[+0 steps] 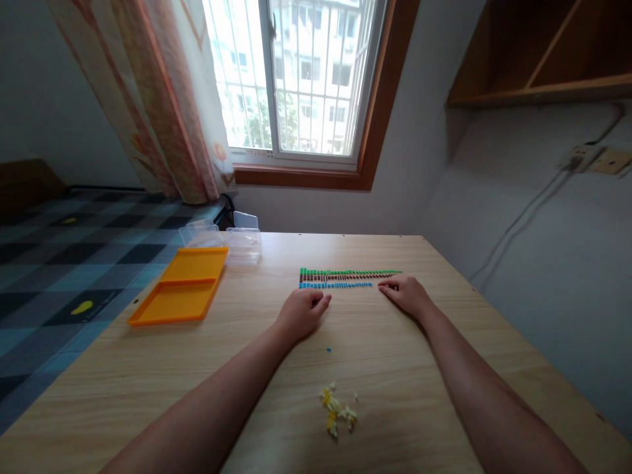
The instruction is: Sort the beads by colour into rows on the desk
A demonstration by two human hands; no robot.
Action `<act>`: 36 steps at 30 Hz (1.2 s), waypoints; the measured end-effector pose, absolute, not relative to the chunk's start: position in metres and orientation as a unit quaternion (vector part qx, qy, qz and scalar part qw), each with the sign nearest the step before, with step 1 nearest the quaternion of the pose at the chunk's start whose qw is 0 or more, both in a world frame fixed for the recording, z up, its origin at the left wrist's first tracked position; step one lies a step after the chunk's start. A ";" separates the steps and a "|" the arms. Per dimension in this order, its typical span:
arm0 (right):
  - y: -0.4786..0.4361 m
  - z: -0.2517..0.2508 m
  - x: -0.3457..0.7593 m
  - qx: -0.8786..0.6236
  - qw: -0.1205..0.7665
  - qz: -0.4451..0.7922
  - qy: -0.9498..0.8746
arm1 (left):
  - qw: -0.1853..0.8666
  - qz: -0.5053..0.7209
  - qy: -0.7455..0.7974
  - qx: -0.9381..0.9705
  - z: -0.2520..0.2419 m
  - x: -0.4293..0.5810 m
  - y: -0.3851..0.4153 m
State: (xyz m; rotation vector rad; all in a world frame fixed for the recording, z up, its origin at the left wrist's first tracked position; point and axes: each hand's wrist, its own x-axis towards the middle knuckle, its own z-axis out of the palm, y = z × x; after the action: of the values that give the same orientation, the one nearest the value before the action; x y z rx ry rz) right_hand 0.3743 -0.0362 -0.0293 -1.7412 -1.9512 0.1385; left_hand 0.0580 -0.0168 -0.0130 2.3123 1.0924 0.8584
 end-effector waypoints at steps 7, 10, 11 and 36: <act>-0.037 -0.031 0.374 -0.630 0.286 0.068 -0.718 | 0.220 0.310 0.396 0.836 -0.012 0.058 -0.017; -0.038 -0.031 0.375 -0.634 0.278 0.070 -0.718 | 0.221 0.311 0.398 0.834 -0.012 0.057 -0.017; -0.037 -0.031 0.374 -0.639 0.274 0.069 -0.716 | 0.221 0.311 0.397 0.835 -0.012 0.057 -0.017; -0.030 -0.038 0.368 -0.622 0.278 0.035 -0.731 | 0.214 0.314 0.392 0.838 -0.012 0.058 -0.017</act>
State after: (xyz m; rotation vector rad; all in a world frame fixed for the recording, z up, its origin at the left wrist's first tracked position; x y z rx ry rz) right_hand 0.3680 -0.0295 -0.0376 -1.6704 -1.9609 0.0951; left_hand 0.0585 -0.0171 -0.0122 2.3241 1.0886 0.8721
